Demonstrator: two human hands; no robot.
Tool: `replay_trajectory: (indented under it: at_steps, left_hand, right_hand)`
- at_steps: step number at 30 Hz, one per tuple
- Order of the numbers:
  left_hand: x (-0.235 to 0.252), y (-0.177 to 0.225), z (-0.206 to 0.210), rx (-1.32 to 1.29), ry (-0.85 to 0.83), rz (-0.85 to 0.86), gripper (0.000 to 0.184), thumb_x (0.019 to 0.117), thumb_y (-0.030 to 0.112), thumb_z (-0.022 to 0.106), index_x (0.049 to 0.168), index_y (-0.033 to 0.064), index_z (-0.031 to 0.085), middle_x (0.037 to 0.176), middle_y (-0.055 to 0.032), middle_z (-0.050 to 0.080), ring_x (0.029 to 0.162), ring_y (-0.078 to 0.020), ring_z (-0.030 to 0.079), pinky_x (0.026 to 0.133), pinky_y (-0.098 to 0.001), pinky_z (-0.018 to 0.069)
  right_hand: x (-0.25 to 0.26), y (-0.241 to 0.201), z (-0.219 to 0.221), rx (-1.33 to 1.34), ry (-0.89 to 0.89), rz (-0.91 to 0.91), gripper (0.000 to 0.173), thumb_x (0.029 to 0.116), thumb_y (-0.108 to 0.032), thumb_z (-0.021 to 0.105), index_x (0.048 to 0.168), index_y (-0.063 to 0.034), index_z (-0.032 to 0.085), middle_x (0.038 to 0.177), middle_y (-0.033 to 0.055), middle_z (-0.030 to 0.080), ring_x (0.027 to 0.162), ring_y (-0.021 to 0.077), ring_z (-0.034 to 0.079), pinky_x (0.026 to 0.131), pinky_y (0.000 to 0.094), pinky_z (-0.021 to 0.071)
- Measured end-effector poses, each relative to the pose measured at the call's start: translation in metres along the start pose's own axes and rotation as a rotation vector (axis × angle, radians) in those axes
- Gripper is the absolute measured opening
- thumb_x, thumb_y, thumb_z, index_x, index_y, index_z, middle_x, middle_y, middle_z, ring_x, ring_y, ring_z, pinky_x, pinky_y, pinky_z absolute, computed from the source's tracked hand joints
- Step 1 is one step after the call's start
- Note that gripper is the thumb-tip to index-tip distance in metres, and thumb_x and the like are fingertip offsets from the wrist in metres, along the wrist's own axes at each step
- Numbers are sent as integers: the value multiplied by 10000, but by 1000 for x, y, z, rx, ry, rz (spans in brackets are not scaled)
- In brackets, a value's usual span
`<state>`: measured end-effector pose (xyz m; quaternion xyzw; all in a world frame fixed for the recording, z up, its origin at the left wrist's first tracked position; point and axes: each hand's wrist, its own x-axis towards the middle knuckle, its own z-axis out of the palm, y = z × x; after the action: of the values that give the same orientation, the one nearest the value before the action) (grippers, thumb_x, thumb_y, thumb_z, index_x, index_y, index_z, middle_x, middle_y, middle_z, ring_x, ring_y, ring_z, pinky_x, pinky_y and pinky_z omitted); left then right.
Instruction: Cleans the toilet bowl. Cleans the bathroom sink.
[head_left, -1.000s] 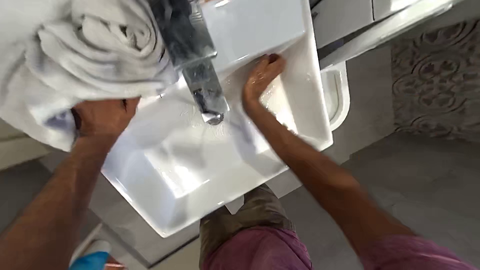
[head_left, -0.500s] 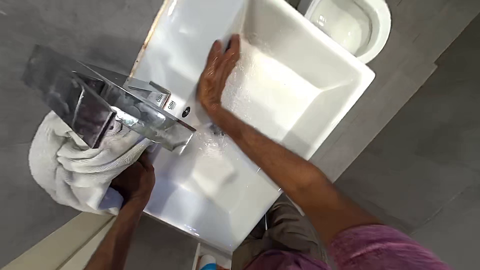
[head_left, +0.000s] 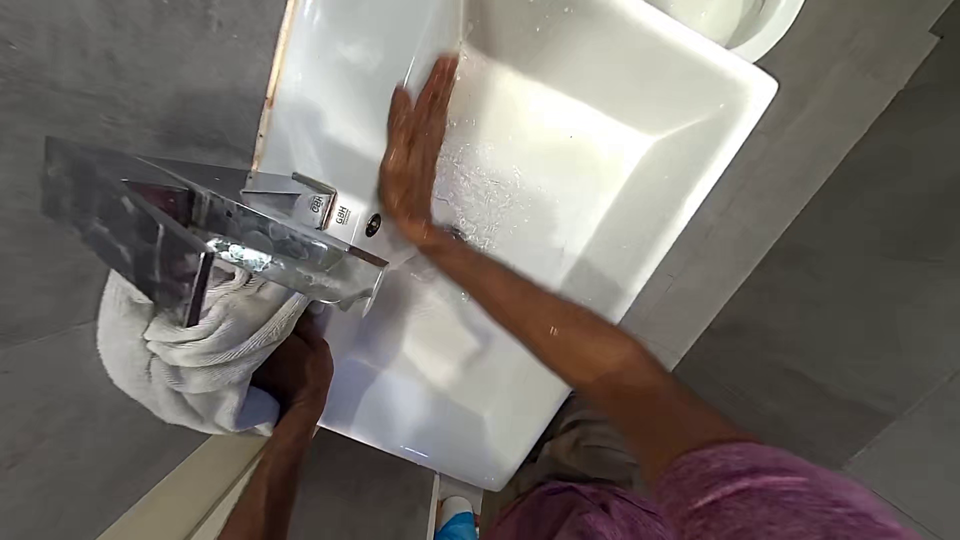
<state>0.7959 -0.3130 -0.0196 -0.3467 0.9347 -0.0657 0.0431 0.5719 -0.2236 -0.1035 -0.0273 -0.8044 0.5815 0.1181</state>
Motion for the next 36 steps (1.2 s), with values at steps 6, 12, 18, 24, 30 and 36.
replay_trajectory:
  at_steps: [6,12,18,24,30,36]
  left_hand:
    - [2,-5,3,-39,-60,-55,525,1079,351,382,1219,-73,657,1232,-333,655,1242,-476,600,1030,-665,402]
    - [1,-2,2,-96,-50,-87,532,1081,375,382,1250,-61,635,1264,-346,627,1280,-484,564,1044,-674,377]
    - [-1,-2,2,-122,-23,-33,531,1085,391,379,1251,-50,623,1234,-355,629,1232,-521,580,994,-708,394]
    - [2,2,0,-124,-6,-40,535,1089,415,362,1192,-21,654,1197,-329,655,1192,-495,613,958,-697,423]
    - [1,-2,3,-178,3,-5,533,1095,400,341,1166,-30,648,1190,-340,649,1181,-507,612,940,-708,426]
    - [0,0,5,-211,-40,-23,551,1096,370,321,1159,-79,635,1161,-383,641,1144,-557,617,897,-729,439]
  right_hand:
    - [-185,-59,-28,172,-344,251,742,1041,-227,459,1600,97,95,1681,310,38,1591,363,4,1304,432,56]
    - [-152,-38,-43,29,-407,70,774,1020,-266,431,1562,173,97,1654,363,72,1581,418,14,1295,445,44]
    - [20,11,-15,-113,-50,-6,557,1031,-236,473,1430,151,438,1488,360,429,1447,440,383,1223,459,310]
    - [-8,20,-12,-304,-7,-67,600,1091,-323,322,1540,73,368,1604,250,367,1518,345,322,1246,479,272]
    - [-192,0,-101,-547,-930,-383,984,929,-639,558,1593,33,287,1685,244,187,1583,366,124,1268,594,95]
    - [-27,52,-146,-590,-1049,-719,873,909,-670,575,1564,-111,439,1651,68,372,1562,282,250,1278,557,118]
